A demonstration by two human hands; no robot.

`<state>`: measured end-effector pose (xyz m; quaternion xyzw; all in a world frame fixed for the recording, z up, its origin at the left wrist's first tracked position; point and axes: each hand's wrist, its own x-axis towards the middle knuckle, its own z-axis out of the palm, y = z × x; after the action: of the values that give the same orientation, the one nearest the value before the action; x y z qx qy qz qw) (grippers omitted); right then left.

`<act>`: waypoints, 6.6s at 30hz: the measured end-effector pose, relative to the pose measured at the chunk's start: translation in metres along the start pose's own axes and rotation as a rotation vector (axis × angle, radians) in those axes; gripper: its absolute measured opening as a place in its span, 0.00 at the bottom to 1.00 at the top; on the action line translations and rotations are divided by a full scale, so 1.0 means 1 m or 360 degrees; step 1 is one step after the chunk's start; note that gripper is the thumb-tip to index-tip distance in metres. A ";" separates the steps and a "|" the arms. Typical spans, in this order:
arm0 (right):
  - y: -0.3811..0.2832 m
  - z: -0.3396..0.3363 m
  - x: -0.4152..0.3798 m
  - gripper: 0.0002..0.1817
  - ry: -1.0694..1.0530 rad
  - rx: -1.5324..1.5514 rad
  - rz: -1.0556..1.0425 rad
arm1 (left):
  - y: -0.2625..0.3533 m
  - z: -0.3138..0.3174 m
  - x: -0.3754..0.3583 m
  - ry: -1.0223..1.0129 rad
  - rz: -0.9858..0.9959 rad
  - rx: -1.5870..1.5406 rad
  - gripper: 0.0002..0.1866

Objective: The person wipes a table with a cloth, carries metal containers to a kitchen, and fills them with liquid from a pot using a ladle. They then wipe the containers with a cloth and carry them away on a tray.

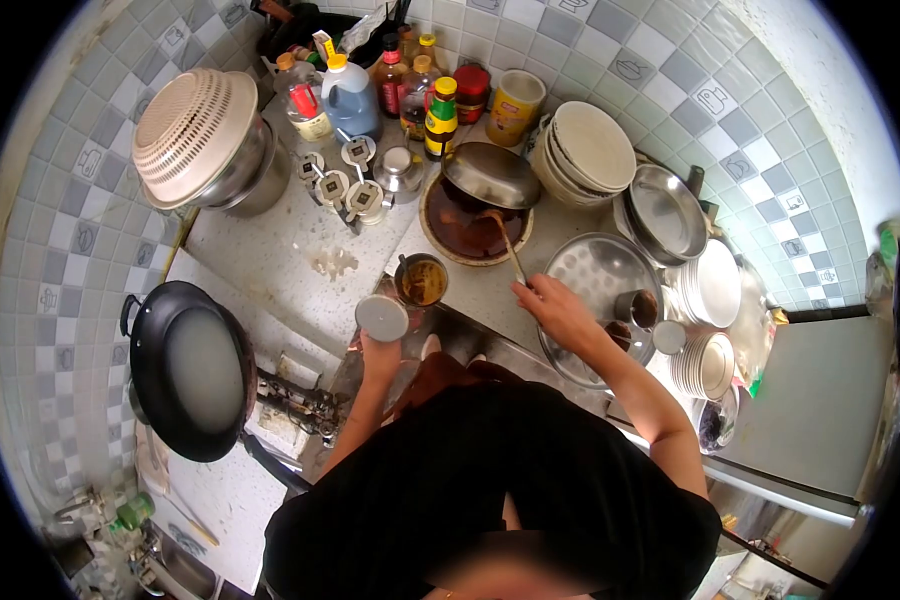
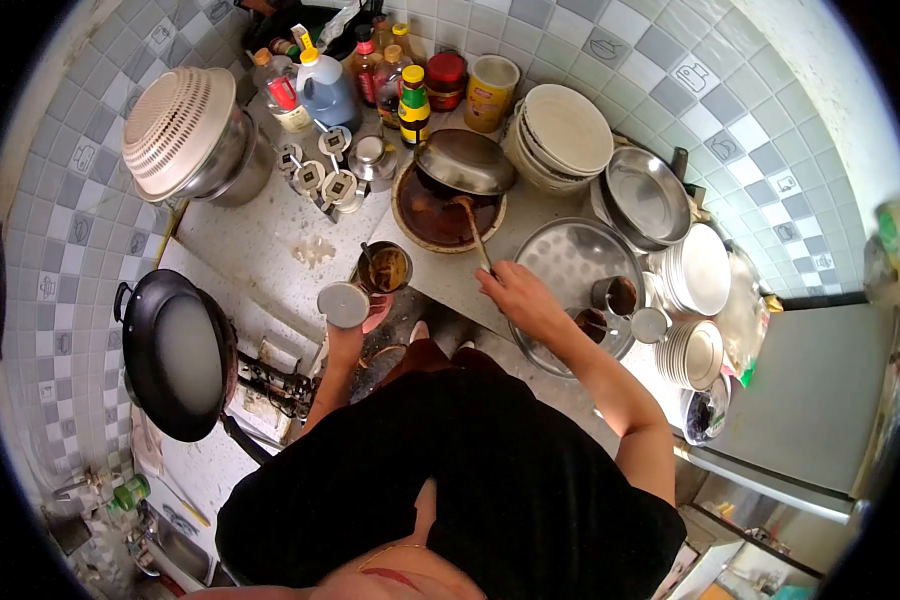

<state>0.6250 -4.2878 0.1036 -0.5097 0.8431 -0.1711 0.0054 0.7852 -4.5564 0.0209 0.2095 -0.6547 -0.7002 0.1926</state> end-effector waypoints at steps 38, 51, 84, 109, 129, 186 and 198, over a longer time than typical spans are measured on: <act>0.037 0.003 0.041 0.19 0.0872 0.2004 0.1534 | -0.028 0.000 0.019 0.0007 -0.0091 -0.0314 0.09; 0.022 -0.009 0.037 0.19 0.0843 0.1990 0.1500 | -0.047 0.019 0.041 0.0041 -0.0070 -0.0618 0.10; -0.053 -0.083 0.054 0.16 0.0710 0.1696 0.0907 | -0.053 0.060 0.085 -0.0078 0.0217 0.0012 0.09; -0.053 -0.055 0.024 0.19 0.0309 0.0308 -0.0252 | -0.040 0.068 0.091 -0.0050 0.0189 -0.0216 0.10; -0.048 -0.055 0.008 0.25 0.0216 0.0209 -0.0333 | -0.030 0.079 0.091 -0.0018 0.0122 -0.0485 0.10; -0.011 0.003 0.046 0.10 0.0595 0.1360 0.0943 | -0.045 0.009 0.060 0.0293 0.0107 -0.0274 0.10; -0.022 -0.004 0.037 0.08 0.0407 0.0697 0.0475 | -0.032 0.015 0.056 0.0238 0.0159 -0.0277 0.08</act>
<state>0.6254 -4.3277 0.1197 -0.3410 0.8456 -0.4093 0.0342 0.7304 -4.5720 -0.0128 0.2107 -0.5849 -0.7264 0.2930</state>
